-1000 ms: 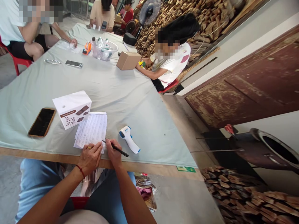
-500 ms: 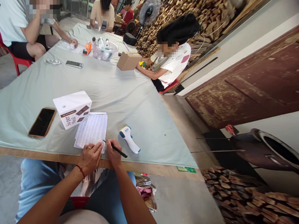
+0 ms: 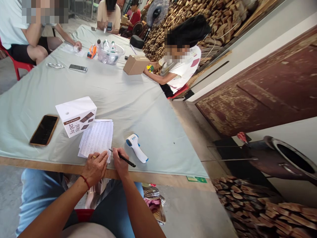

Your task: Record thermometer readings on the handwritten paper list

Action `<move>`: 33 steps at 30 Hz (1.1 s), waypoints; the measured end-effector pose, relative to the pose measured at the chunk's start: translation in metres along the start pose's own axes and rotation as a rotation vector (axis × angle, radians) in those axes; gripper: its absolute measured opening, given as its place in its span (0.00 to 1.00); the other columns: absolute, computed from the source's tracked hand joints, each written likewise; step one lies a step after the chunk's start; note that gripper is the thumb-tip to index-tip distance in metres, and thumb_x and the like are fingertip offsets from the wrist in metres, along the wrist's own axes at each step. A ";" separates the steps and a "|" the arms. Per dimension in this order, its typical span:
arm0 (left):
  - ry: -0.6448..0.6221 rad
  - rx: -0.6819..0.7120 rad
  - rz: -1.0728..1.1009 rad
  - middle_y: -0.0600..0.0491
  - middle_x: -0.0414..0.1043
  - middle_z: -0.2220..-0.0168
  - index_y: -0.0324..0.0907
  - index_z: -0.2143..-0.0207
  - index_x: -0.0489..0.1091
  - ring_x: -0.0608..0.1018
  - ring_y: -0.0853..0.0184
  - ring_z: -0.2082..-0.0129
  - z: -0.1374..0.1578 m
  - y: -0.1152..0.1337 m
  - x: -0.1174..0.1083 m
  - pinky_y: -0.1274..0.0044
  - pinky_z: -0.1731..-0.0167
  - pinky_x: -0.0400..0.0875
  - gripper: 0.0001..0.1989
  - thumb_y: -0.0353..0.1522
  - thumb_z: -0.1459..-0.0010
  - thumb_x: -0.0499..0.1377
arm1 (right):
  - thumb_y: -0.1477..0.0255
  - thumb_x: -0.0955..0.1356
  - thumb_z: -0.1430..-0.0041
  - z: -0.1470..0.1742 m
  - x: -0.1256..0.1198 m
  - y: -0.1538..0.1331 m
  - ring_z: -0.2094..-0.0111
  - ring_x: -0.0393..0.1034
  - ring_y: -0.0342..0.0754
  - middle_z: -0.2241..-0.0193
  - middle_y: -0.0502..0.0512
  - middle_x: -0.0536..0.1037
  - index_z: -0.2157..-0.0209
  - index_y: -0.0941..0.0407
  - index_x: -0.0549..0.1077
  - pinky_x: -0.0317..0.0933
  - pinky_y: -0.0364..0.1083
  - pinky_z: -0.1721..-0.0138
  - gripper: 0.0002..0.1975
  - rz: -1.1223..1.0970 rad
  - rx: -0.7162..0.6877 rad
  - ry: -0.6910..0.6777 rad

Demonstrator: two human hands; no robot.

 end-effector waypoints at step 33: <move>0.773 -0.621 0.321 0.41 0.59 0.45 0.41 0.45 0.58 0.67 0.53 0.44 0.030 -0.177 -0.095 0.59 0.46 0.67 0.31 0.40 0.47 0.66 | 0.81 0.65 0.43 -0.062 0.024 -0.032 0.62 0.67 0.54 0.66 0.61 0.76 0.65 0.57 0.79 0.58 0.50 0.58 0.11 0.766 -0.103 -0.128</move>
Point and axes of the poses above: each hand's wrist, its own z-axis away from the middle knuckle, its own x-axis out of the palm, y = z × x, the point moved 10 cm from there along -z, towards the middle knuckle
